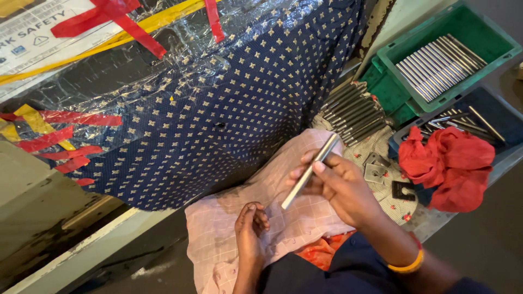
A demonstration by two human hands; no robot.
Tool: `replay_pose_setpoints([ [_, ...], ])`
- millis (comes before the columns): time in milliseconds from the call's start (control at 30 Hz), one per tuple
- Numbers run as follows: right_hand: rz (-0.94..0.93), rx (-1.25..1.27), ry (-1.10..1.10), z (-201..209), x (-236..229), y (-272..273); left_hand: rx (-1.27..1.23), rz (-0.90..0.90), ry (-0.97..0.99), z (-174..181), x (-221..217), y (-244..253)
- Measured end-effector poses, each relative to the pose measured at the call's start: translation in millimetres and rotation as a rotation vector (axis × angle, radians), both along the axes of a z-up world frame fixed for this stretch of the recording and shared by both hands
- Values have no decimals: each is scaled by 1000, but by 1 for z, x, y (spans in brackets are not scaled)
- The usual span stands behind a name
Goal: The person sits on the floor and wipes metal rods with a red cloth, then uses a handheld grinding tool to polish the rods. They place the finished rods into a green bin and continue the process with additional rods.
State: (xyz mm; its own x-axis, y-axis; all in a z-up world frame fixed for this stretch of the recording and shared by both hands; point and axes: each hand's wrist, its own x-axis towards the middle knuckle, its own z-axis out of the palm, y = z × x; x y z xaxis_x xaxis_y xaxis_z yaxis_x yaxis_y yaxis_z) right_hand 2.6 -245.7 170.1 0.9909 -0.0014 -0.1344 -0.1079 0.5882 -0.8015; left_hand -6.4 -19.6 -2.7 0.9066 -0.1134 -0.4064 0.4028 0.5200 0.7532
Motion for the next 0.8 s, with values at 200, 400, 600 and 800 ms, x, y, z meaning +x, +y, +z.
replay_pose_setpoints([
  [200,131,329,293,-15,-7,-10,-12,-4,-9,2,-1,0],
  [400,144,421,283,-20,-4,-10,-39,-11,1,4,-2,-2],
  [600,184,547,152,-9,28,-29,-19,3,-42,4,-3,-4],
  [800,229,62,67,31,83,-49,-29,14,-33,1,1,-2],
])
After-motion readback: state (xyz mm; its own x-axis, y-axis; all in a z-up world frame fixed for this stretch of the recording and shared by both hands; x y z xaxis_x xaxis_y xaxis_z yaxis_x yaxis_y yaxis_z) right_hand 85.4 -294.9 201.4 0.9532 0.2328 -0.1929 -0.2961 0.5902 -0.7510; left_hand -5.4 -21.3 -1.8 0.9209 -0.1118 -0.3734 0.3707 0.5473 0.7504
